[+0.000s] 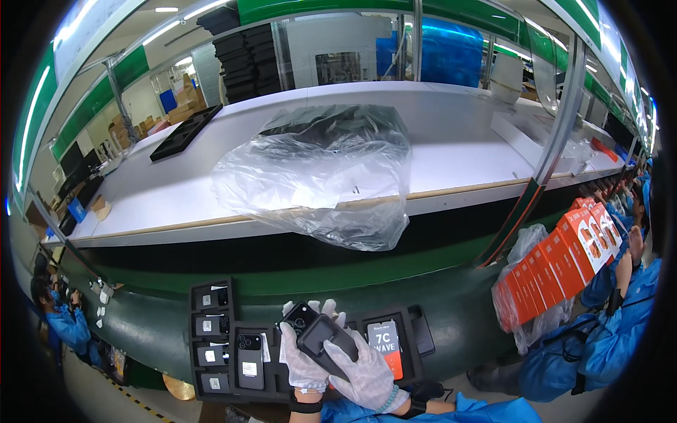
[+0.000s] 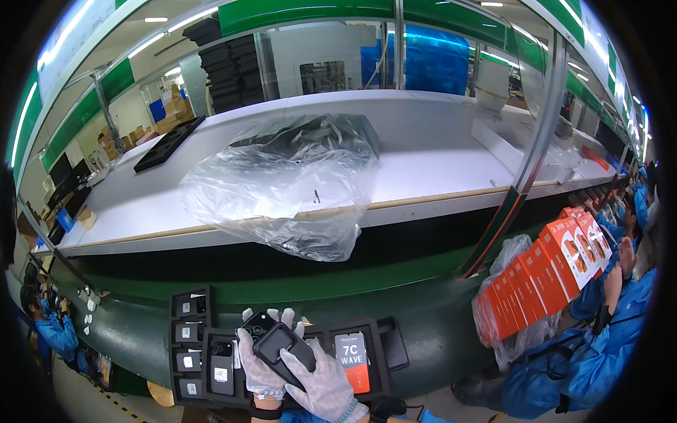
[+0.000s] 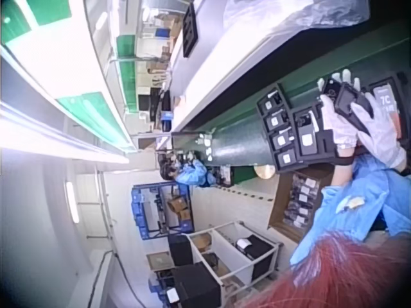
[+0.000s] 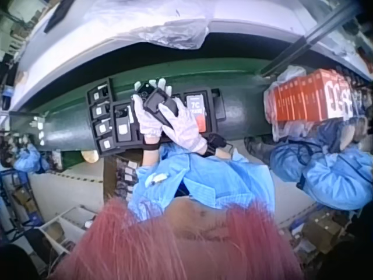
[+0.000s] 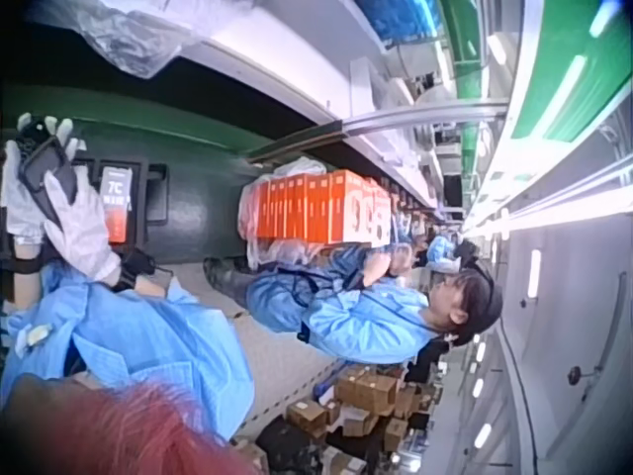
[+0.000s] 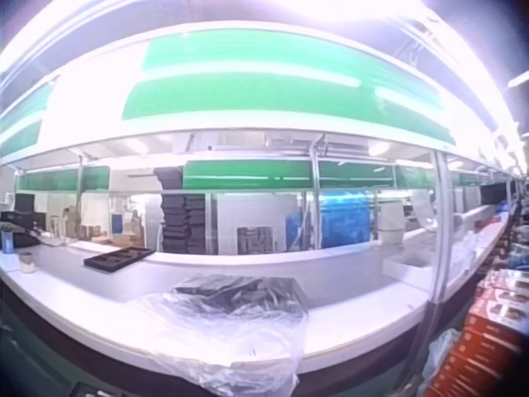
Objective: Placing labeled electronic components into a tray on a production line.
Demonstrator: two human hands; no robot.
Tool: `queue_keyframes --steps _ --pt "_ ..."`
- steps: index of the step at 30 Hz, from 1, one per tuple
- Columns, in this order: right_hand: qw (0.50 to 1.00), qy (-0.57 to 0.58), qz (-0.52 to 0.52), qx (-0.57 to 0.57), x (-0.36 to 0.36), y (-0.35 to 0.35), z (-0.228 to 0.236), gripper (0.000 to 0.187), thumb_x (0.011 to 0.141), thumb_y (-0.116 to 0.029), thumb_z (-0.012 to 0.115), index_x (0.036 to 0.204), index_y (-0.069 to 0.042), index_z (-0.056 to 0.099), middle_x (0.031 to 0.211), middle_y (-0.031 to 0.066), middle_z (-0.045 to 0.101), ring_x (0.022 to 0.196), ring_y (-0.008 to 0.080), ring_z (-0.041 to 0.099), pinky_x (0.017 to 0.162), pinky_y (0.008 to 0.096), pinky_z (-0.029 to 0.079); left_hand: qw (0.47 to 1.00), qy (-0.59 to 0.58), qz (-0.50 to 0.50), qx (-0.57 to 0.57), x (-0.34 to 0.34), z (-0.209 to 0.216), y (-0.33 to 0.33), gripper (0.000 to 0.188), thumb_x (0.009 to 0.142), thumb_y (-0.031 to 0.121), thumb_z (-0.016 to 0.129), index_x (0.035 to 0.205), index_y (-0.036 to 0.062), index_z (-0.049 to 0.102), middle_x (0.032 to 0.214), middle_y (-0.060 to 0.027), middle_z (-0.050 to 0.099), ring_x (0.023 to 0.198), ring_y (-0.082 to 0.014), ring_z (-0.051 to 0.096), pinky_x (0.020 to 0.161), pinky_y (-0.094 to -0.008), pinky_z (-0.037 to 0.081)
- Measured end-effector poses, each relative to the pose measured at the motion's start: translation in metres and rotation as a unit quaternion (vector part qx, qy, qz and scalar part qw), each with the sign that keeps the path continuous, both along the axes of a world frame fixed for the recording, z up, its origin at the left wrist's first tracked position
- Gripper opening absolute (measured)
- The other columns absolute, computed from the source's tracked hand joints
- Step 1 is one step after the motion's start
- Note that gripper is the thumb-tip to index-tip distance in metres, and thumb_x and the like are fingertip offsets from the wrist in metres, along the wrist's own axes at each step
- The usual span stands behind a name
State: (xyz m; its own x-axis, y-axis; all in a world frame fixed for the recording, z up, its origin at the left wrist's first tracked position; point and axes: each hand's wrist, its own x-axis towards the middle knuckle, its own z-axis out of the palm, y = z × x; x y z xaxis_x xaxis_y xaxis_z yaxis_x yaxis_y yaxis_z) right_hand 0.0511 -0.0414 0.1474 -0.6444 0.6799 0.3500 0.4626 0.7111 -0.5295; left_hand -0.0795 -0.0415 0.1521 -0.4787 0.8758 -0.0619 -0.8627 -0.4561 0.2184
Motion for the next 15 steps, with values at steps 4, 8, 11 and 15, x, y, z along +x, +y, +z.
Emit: queue_keyframes --steps 4,8,11,15 --pt "0.996 -0.003 0.039 -0.077 -0.008 -0.004 -0.019 0.068 0.086 -0.037 0.063 0.147 -0.021 0.038 0.138 0.0287 0.039 0.112 0.0445 0.054 0.090 0.0468 0.049 0.993 0.109 0.042 -0.011 0.003 -0.024 -0.007 0.037 0.101 0.048 0.044 0.130 0.0256 0.050 0.127 -0.0124 0.057 0.126 -0.0387 0.051 0.102 -0.0593 0.044" --pt "0.994 -0.023 0.035 -0.100 -0.019 -0.024 -0.048 0.069 0.088 -0.036 0.059 0.149 -0.019 0.033 0.137 0.0254 0.040 0.108 0.0412 0.057 0.083 0.0423 0.053 0.969 0.219 0.081 -0.076 -0.002 -0.057 -0.028 0.041 0.099 0.050 0.045 0.130 0.0223 0.048 0.125 -0.0118 0.056 0.123 -0.0363 0.053 0.101 -0.0553 0.047" --pt "0.991 0.033 0.073 -0.106 -0.026 -0.026 -0.059 0.069 0.091 -0.037 0.051 0.151 -0.012 0.028 0.142 0.0243 0.038 0.107 0.0415 0.058 0.083 0.0432 0.053 0.955 0.256 0.104 -0.112 0.011 -0.066 -0.040 0.047 0.102 0.049 0.040 0.131 0.0129 0.048 0.130 -0.0140 0.054 0.123 -0.0356 0.052 0.105 -0.0498 0.043" --pt "0.959 0.129 0.129 -0.217 -0.039 -0.020 -0.073 0.072 0.094 -0.034 0.049 0.152 -0.002 0.020 0.144 0.0260 0.037 0.121 0.0439 0.050 0.094 0.0438 0.049 0.897 0.374 0.137 -0.193 0.010 -0.077 -0.050 0.052 0.103 0.047 0.036 0.134 0.0070 0.046 0.134 -0.0150 0.052 0.125 -0.0322 0.051 0.108 -0.0432 0.039"
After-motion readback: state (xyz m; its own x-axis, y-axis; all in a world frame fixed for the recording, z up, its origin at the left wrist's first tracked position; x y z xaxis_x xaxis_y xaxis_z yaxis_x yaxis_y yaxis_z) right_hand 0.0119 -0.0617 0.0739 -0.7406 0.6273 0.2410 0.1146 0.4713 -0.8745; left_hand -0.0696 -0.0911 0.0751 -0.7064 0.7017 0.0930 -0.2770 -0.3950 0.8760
